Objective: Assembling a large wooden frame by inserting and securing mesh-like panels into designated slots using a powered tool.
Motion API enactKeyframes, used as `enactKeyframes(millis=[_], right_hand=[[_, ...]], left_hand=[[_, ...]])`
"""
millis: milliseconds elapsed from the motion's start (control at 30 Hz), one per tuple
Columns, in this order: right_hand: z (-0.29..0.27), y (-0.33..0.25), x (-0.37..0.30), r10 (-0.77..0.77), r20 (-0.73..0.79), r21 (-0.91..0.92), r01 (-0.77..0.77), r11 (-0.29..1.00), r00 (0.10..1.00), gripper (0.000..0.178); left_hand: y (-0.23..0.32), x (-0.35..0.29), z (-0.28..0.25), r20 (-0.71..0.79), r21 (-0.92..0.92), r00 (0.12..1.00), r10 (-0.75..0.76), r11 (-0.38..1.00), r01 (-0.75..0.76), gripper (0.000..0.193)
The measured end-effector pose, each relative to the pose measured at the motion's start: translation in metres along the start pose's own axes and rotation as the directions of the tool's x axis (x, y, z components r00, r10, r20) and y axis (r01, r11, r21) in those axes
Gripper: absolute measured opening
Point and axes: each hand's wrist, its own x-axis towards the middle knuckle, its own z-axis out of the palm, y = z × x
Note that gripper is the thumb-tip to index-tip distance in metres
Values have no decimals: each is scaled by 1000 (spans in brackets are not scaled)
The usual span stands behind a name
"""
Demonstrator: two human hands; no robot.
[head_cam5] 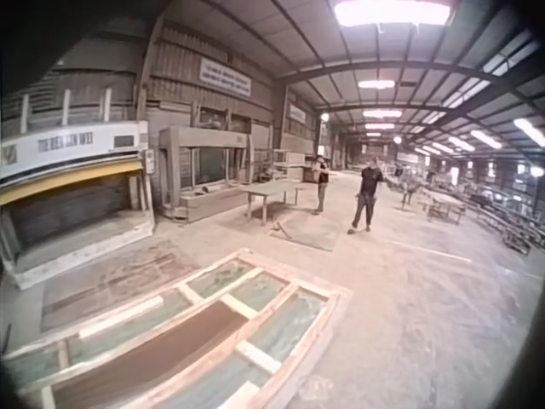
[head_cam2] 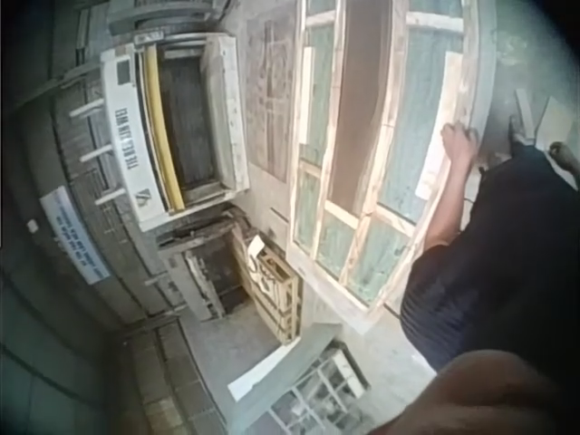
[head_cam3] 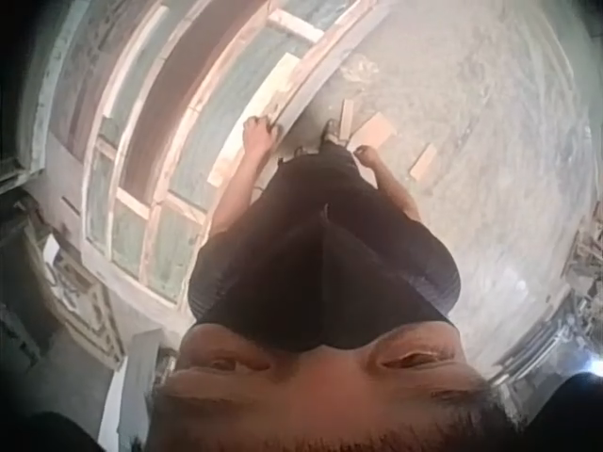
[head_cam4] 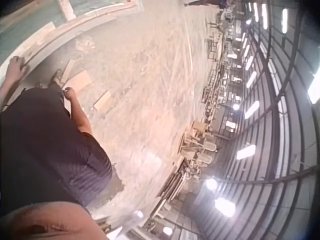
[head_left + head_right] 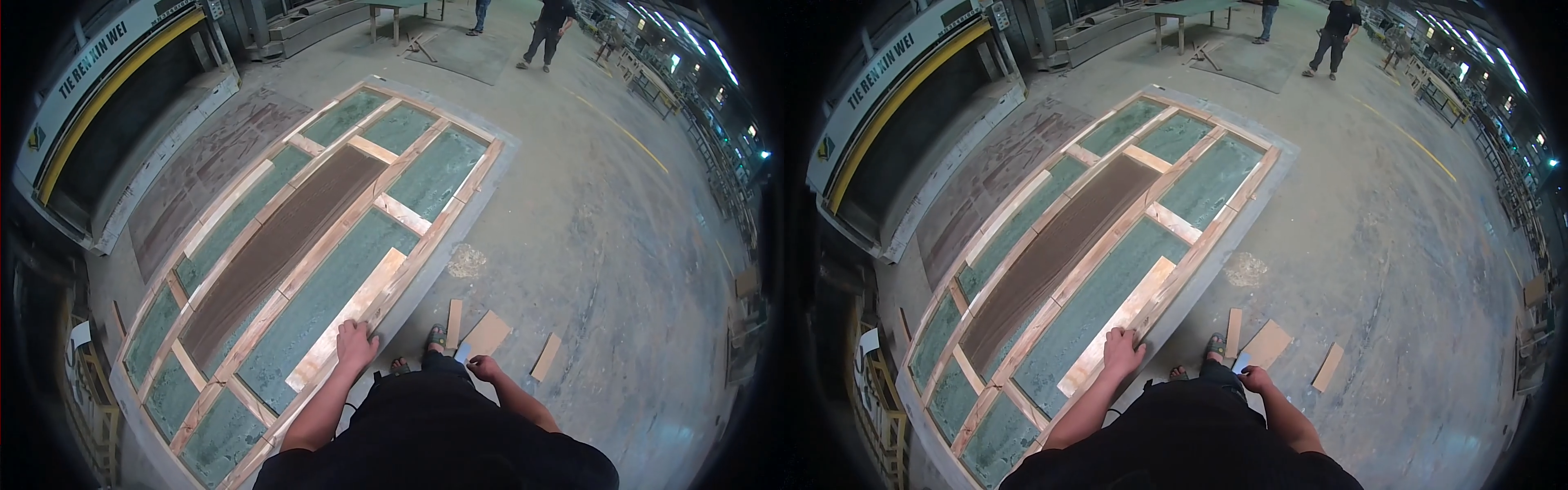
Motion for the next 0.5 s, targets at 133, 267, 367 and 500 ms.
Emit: enactKeyframes(millis=[133,267,367,500], right_hand=[[2,-1,-1,19,2,18,-19,1000,1000,46],[1,0,0,29,6,31,-29,999,1000,52],[0,0,-2,17,3,19,-17,1000,1000,54],[2,1,-3,45,-17,29,-45,999,999,48]], left_hand=[[1,2,-1,18,8,1000,-2,1000,2,48],[2,2,-1,35,14,999,-7,1000,6,49],[4,2,-1,51,23,999,-2,1000,1,48],[6,3,-1,70,37,997,15,999,-18,48]])
